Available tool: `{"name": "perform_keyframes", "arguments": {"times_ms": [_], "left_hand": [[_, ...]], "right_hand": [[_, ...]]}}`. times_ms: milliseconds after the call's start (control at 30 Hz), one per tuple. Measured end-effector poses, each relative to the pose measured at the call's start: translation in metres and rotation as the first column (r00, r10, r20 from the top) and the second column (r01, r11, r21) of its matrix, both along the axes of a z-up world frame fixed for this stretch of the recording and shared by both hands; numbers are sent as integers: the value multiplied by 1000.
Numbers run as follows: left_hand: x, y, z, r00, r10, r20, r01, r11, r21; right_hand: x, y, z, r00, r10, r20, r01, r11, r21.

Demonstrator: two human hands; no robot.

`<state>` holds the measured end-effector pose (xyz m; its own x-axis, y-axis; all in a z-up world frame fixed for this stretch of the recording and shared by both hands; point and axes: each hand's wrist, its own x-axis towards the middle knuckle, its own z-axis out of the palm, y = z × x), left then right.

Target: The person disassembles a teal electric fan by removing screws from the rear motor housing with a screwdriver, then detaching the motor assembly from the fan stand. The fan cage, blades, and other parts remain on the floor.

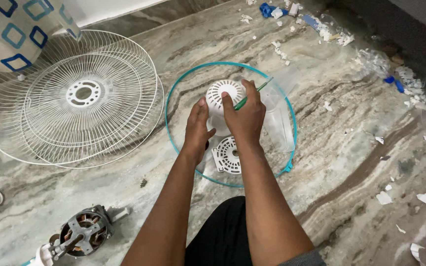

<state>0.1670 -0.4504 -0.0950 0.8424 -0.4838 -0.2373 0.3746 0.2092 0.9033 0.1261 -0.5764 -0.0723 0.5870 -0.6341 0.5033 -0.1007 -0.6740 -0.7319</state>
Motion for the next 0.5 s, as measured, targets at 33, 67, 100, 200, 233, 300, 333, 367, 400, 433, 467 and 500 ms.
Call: {"name": "perform_keyframes", "arguments": {"times_ms": [33, 67, 100, 200, 233, 300, 333, 367, 400, 433, 467, 500], "left_hand": [[1, -2, 1, 999, 39, 12, -39, 998, 43], [2, -3, 2, 997, 78, 26, -80, 993, 89], [3, -4, 3, 992, 116, 41, -120, 984, 133], [5, -6, 1, 979, 166, 118, -186, 965, 185], [4, -10, -1, 982, 164, 95, -178, 969, 171], [7, -12, -3, 985, 164, 58, -171, 974, 151], [7, -14, -5, 984, 166, 68, -174, 974, 142], [9, -15, -7, 983, 168, 77, -178, 975, 132], [9, -18, -10, 982, 170, 84, -180, 976, 122], [7, -21, -12, 981, 169, 96, -180, 977, 114], [8, -21, -13, 978, 172, 115, -185, 977, 106], [9, -20, -13, 975, 176, 135, -189, 977, 98]], "right_hand": [[-1, 0, 2, 999, -41, -19, 42, 998, 40], [-2, 2, 3, 996, -80, -40, 83, 993, 81], [-2, 3, 3, 992, -108, -68, 118, 976, 182], [-4, -4, 1, 976, -156, -152, 199, 920, 338], [-6, -6, -2, 974, -154, -169, 201, 929, 312], [-3, -7, -7, 971, -144, -192, 200, 928, 315], [-3, -8, -10, 969, -140, -203, 203, 920, 335], [-3, -9, -13, 967, -136, -214, 207, 912, 355], [-4, -11, -16, 968, -140, -208, 206, 919, 336], [-5, -12, -18, 969, -144, -201, 204, 926, 317], [-2, -11, -19, 972, -143, -187, 196, 933, 302], [-1, -10, -18, 972, -147, -182, 198, 933, 300]]}}
